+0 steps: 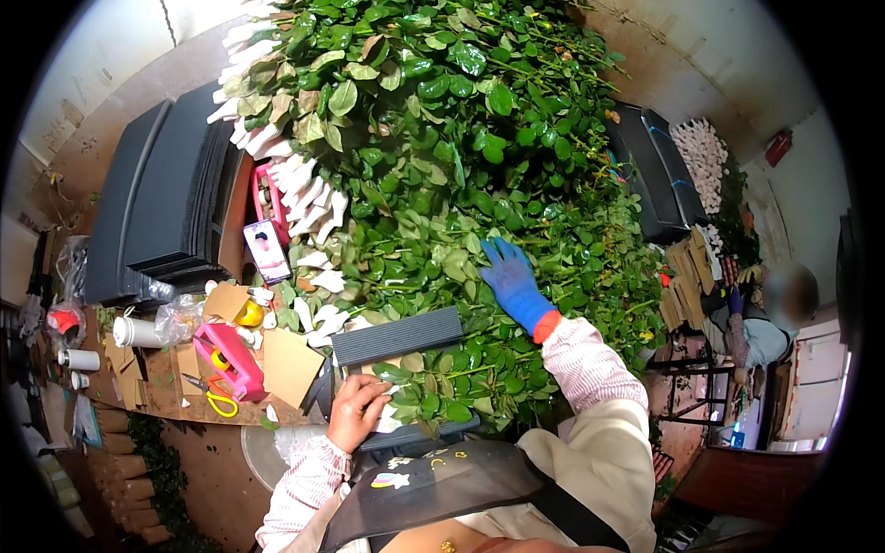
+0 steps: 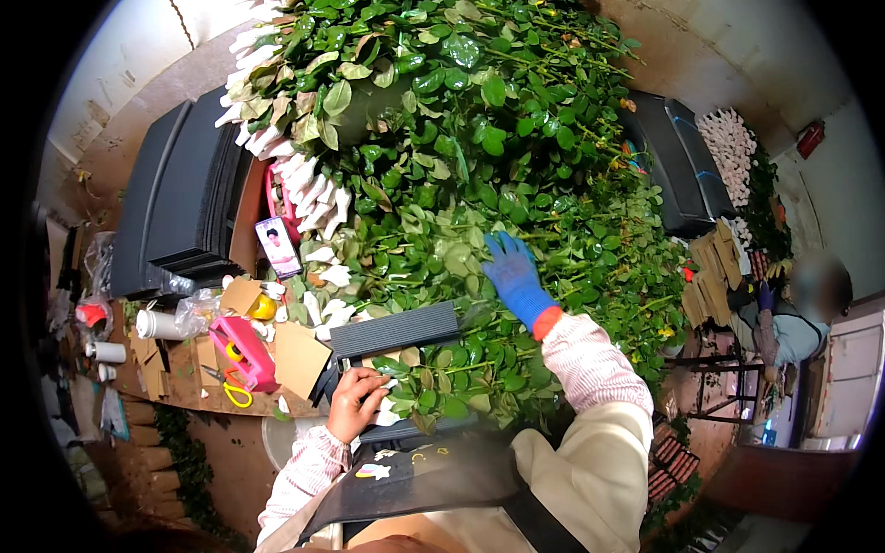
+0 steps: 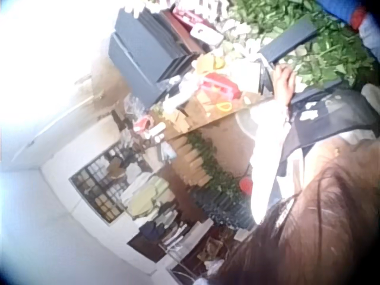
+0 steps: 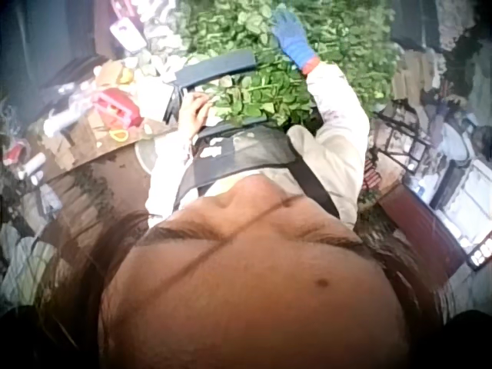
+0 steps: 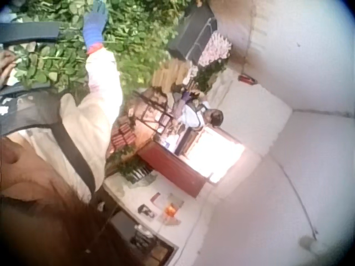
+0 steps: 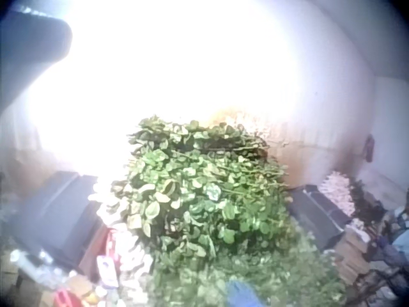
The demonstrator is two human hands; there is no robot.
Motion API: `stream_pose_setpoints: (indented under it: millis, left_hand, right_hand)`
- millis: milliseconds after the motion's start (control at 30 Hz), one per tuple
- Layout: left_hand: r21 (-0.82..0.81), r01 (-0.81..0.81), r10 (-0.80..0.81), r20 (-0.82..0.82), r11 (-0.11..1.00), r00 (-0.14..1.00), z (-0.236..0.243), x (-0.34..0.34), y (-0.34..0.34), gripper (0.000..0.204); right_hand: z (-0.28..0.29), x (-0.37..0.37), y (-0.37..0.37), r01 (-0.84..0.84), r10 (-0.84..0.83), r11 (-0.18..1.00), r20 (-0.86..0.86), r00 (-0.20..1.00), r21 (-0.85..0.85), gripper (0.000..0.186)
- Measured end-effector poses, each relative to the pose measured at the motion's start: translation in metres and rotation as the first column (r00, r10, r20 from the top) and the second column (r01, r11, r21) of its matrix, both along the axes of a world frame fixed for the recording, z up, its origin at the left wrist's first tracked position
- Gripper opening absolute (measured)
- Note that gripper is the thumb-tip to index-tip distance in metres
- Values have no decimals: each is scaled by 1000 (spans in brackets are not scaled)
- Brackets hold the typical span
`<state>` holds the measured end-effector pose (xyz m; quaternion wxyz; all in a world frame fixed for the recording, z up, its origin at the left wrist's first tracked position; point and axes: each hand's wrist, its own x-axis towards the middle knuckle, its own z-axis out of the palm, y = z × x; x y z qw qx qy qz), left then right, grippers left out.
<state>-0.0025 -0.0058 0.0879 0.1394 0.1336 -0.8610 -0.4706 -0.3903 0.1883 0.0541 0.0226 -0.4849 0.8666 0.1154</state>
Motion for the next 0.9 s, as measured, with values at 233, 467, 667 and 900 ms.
stream_pose_setpoints:
  millis: [233,467,667,900]
  left_hand:
    - [7,-2,2,-16,1000,1000,0,-2,4,26]
    - [22,11,-11,12,1000,1000,-5,4,-1,27]
    - [-4,27,-27,-12,1000,1000,-2,0,-1,25]
    - [-13,-9,9,-42,1000,999,-7,5,0,23]
  right_hand:
    - [53,-5,55,22,-36,981,70,997,194,30]
    - [94,-15,-45,-20,49,951,85,995,-307,40]
    - [10,-43,-77,22,-22,1000,-3,1000,-17,30]
    - [106,-33,-46,-205,88,752,-213,973,-626,35]
